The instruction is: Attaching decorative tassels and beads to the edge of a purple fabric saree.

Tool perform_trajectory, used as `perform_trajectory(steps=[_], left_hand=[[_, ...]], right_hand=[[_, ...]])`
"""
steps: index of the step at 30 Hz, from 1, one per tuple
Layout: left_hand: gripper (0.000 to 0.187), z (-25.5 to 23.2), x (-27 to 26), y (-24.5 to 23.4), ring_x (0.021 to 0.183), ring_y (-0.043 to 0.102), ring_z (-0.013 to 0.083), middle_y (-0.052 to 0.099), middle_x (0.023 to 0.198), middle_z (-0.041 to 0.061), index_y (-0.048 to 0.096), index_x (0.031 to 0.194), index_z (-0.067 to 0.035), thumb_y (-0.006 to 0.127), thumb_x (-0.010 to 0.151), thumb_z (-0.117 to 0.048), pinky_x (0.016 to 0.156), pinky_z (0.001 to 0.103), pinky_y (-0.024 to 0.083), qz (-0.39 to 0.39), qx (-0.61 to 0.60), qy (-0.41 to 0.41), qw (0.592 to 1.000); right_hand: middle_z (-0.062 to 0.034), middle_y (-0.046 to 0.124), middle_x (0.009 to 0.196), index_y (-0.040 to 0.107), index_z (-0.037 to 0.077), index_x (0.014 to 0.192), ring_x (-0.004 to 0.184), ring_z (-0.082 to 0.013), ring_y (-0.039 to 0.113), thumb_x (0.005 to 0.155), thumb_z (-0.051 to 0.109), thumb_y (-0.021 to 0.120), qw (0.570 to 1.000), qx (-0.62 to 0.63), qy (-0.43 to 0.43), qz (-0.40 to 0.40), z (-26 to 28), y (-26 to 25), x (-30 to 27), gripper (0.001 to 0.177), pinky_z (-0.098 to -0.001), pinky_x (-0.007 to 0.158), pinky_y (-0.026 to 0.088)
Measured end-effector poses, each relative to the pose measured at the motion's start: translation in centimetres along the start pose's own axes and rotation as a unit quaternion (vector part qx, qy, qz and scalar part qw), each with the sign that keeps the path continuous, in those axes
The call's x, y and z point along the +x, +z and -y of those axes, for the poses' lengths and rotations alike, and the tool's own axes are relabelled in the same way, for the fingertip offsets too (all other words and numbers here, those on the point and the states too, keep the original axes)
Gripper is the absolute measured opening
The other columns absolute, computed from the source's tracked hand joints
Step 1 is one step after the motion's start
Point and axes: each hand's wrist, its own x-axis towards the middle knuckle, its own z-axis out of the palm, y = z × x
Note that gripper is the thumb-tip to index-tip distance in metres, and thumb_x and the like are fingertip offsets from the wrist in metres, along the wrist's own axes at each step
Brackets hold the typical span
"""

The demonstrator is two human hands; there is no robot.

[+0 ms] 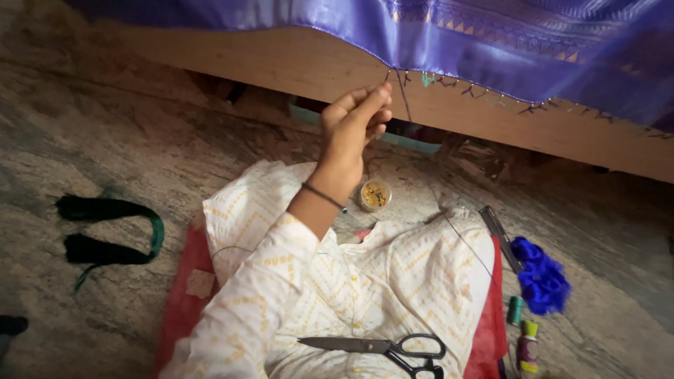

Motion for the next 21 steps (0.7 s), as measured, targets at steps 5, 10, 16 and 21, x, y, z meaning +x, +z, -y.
perform_trajectory(steps=[5,10,16,21], left_hand=[[0.015,-3.0,-3.6,-1.1,0.082,0.074,0.0099,0.076,0.098,0.002,0.073,0.108,-0.004,0.067,0.097,-0.014,0.069,0.022,0.058,0.036,0.094,0.166,0.981],[0.004,-7.3,-8.2,0.0,0.097,0.071,0.0153,0.07,0.114,0.009,0.064,0.092,-0.001,0.068,0.09,0.0,0.083,0.026,0.06,0.054,0.25,0.375,0.891],[0.01,-8.1,-10.7,0.2,0.093,0.075,0.0141,0.072,0.104,0.006,0.061,0.093,-0.002,0.068,0.09,0.003,0.084,0.025,0.062,0.067,0.333,0.441,0.831],[0.007,-8.5,-11.2,0.1,0.088,0.075,0.0105,0.072,0.108,0.006,0.062,0.094,-0.002,0.066,0.09,0.004,0.076,0.022,0.066,0.077,0.293,0.394,0.868]], right_hand=[[-0.0162,0.067,0.093,0.074,0.008,0.1,0.084,-0.0347,0.063,0.105,0.021,0.07,0.997,-0.032,-0.065,0.013,22.5,-1.6,19.3,0.014,-0.0463,0.075,0.048],[-0.0079,0.07,0.101,0.076,0.01,0.106,0.093,-0.0229,0.062,0.105,-0.001,0.069,0.927,0.275,-0.242,-0.077,50.4,-18.8,31.4,0.012,-0.0373,0.082,0.049],[-0.0015,0.07,0.096,0.075,0.009,0.098,0.085,-0.0139,0.06,0.098,-0.006,0.072,0.792,0.557,-0.24,0.066,61.1,-24.9,35.5,0.016,-0.0311,0.07,0.045],[0.001,0.066,0.103,0.076,0.011,0.092,0.095,-0.0119,0.058,0.088,-0.007,0.068,0.743,0.596,-0.297,0.069,62.4,-25.0,36.5,0.02,-0.031,0.08,0.044]])
